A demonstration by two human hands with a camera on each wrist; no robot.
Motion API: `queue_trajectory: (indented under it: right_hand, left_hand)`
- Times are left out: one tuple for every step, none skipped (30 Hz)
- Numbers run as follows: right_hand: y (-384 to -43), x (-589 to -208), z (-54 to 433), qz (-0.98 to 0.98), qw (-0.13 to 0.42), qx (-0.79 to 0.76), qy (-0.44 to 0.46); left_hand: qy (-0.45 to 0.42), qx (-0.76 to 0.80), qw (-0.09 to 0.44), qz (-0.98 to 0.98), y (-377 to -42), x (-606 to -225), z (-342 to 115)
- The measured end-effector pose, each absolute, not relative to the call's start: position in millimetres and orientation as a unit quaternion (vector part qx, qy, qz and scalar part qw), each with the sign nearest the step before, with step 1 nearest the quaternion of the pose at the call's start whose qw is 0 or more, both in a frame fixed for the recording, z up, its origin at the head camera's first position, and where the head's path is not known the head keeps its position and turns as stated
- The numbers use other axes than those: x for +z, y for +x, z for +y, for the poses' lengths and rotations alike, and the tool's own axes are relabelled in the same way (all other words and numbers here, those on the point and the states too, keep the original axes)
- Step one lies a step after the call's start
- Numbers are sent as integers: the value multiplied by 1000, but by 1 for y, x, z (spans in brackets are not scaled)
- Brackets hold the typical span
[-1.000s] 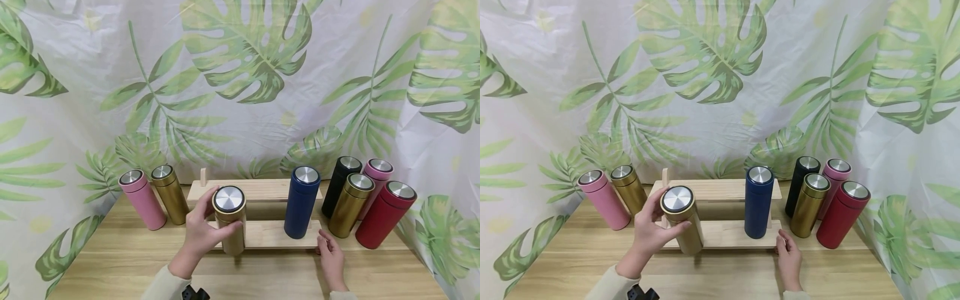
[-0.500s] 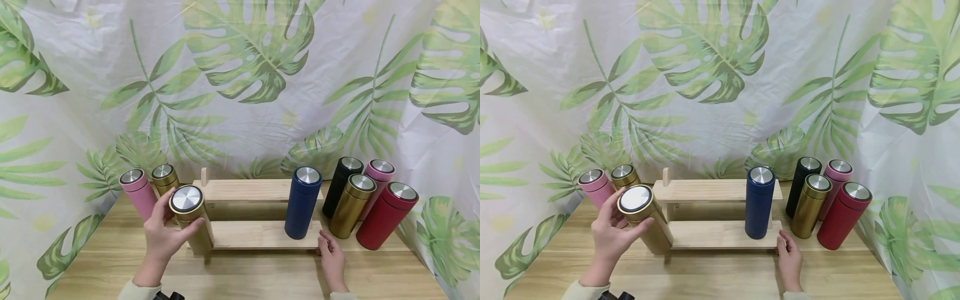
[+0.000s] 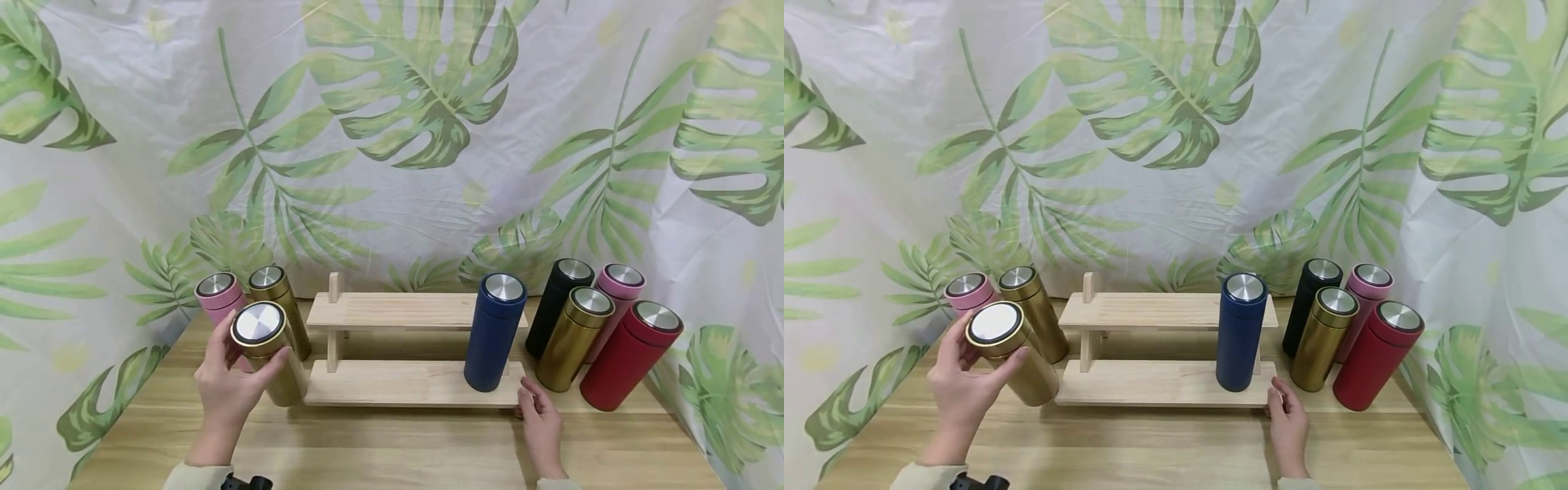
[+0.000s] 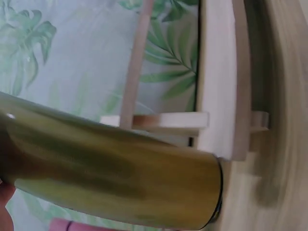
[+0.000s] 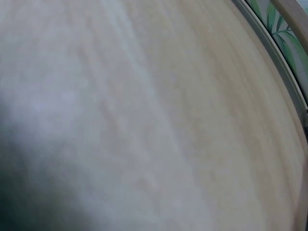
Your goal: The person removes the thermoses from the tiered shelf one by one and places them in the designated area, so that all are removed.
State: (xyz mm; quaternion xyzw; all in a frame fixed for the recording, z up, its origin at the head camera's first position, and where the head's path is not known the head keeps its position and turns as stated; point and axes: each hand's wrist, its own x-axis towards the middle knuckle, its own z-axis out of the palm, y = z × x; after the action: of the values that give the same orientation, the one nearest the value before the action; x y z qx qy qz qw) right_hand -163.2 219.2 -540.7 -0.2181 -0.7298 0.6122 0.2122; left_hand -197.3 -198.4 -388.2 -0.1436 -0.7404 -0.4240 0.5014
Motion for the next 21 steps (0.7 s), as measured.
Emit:
queue_trajectory:
  right_hand:
    - [-163, -541, 219, -728, 212, 614, -219]
    - [-163, -541, 219, -728, 212, 614, -219]
    - [-163, -541, 219, -729, 212, 613, -219]
    - [-164, -541, 220, -728, 211, 613, -221]
    - [-164, -541, 220, -728, 211, 613, -222]
    - [-164, -541, 220, -728, 210, 613, -222]
    - [-164, -541, 220, -728, 209, 614, -223]
    - [-164, -541, 220, -728, 207, 614, -223]
    - [-165, -541, 220, -728, 206, 614, -224]
    - [-165, -541, 220, -728, 204, 614, -224]
    - [-165, -541, 220, -728, 204, 615, -224]
    - [-165, -541, 220, -728, 203, 616, -224]
    - [-165, -541, 219, -727, 203, 616, -224]
    - [-164, -542, 219, -728, 202, 616, -224]
    - [-164, -542, 219, -727, 203, 616, -224]
    - [-164, -542, 219, -726, 203, 617, -224]
    - [-164, -542, 219, -726, 204, 618, -223]
    - [-164, -542, 219, -726, 204, 618, -222]
    - [-164, -542, 219, -726, 204, 618, -222]
    - [-164, -541, 219, -727, 204, 617, -222]
    - [-164, -541, 219, -728, 203, 616, -222]
  left_hand:
    - [-136, -424, 502, -742, -198, -390, -199]
    - [-127, -426, 501, -743, -199, -391, -200]
    - [-118, -427, 500, -744, -200, -393, -201]
    - [-107, -429, 500, -745, -201, -395, -202]
    - [-95, -433, 496, -747, -202, -396, -202]
    - [-82, -436, 492, -749, -204, -398, -203]
    - [-66, -440, 487, -752, -205, -400, -203]
    - [-52, -444, 483, -753, -207, -402, -204]
    - [-37, -450, 478, -754, -208, -404, -205]
    - [-23, -456, 472, -754, -210, -406, -205]
    - [-10, -461, 466, -755, -211, -408, -206]
    - [1, -468, 460, -754, -212, -410, -207]
    - [13, -476, 454, -753, -214, -412, -207]
    - [22, -485, 447, -751, -215, -414, -208]
    - [32, -495, 438, -750, -217, -416, -208]
    - [41, -503, 430, -749, -218, -418, -209]
    - [49, -510, 422, -748, -220, -420, -209]
    - [56, -517, 414, -747, -221, -421, -210]
    - [62, -522, 407, -747, -222, -423, -211]
    - [68, -525, 402, -747, -223, -424, -211]
    - [74, -527, 397, -748, -224, -425, -212]
